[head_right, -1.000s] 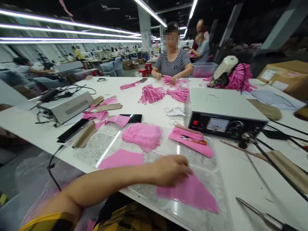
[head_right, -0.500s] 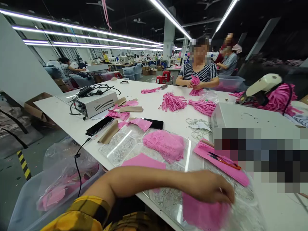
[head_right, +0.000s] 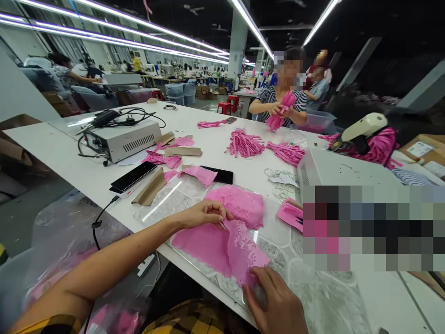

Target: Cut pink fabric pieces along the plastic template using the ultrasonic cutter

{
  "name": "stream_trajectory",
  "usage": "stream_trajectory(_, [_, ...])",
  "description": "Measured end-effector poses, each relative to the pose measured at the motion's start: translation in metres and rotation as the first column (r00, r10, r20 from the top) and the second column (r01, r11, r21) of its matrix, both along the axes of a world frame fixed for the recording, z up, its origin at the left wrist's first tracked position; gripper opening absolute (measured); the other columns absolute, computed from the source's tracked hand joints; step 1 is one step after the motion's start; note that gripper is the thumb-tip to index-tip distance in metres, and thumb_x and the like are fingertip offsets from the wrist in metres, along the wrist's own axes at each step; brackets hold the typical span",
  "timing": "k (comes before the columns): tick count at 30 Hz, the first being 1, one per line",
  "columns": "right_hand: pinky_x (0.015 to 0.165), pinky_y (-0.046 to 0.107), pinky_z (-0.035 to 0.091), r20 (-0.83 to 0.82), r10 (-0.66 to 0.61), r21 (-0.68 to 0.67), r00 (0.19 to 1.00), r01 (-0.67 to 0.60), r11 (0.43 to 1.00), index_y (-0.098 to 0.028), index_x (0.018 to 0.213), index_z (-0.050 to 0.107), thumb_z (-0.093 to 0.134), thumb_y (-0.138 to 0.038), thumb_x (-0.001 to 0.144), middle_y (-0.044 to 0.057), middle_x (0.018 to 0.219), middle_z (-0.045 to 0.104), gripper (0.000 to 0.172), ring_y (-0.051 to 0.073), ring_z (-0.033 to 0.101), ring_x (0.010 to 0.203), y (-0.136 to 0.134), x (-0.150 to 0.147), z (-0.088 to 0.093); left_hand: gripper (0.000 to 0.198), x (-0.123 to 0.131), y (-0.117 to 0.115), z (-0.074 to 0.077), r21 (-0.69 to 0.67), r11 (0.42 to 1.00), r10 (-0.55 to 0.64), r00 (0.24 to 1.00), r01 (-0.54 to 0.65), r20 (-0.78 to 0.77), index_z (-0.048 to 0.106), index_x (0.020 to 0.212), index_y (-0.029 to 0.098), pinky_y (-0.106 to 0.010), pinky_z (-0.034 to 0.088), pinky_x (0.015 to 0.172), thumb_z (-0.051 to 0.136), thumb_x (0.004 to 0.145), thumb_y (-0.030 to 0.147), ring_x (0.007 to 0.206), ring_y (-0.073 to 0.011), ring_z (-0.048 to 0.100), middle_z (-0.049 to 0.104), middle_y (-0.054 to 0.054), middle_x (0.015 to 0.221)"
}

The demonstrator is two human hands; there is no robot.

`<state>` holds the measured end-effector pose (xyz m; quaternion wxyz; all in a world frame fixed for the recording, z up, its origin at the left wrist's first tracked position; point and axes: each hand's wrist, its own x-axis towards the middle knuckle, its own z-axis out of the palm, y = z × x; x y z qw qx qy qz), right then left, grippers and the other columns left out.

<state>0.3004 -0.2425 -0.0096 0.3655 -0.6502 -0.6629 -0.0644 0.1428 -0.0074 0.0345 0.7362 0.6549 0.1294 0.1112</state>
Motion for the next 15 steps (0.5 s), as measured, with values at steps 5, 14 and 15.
stream_trajectory(5, [0.052,0.019,0.056,0.037,0.109,0.074,0.993,-0.112,0.991,-0.024,0.085,0.067,0.057,-0.032,0.09,0.001,0.075,0.069,0.014,0.014,0.069,0.061,0.019,0.003,0.007,0.023,-0.014,0.01,-0.004,0.021,0.999,0.025,1.0,-0.025,0.019,0.058,0.078,0.013,-0.034,0.055,0.083,0.071,0.08,0.031,0.092,-0.0177,0.067,0.069,-0.013,0.106])
stream_trajectory(14, [0.056,0.019,0.057,0.038,0.285,0.029,0.958,-0.286,0.958,-0.022,0.087,0.065,0.055,-0.02,0.089,0.004,0.077,0.066,0.011,0.013,0.068,0.063,0.038,-0.016,0.013,0.004,-0.098,0.005,0.001,0.378,0.926,0.034,0.998,-0.016,-0.043,0.058,0.079,0.014,-0.033,0.049,0.086,0.06,0.082,0.017,0.101,-0.0219,0.063,0.069,-0.013,0.106])
stream_trajectory(15, [0.057,0.019,0.057,0.058,0.287,0.026,0.956,-0.289,0.957,-0.022,0.088,0.065,0.053,-0.019,0.089,0.005,0.079,0.067,0.012,0.014,0.069,0.065,0.04,-0.018,0.01,0.003,-0.106,0.002,0.0,0.42,0.908,0.043,0.998,-0.017,-0.053,0.058,0.079,0.014,-0.033,0.048,0.088,0.06,0.081,0.016,0.101,-0.0219,0.063,0.068,-0.013,0.108])
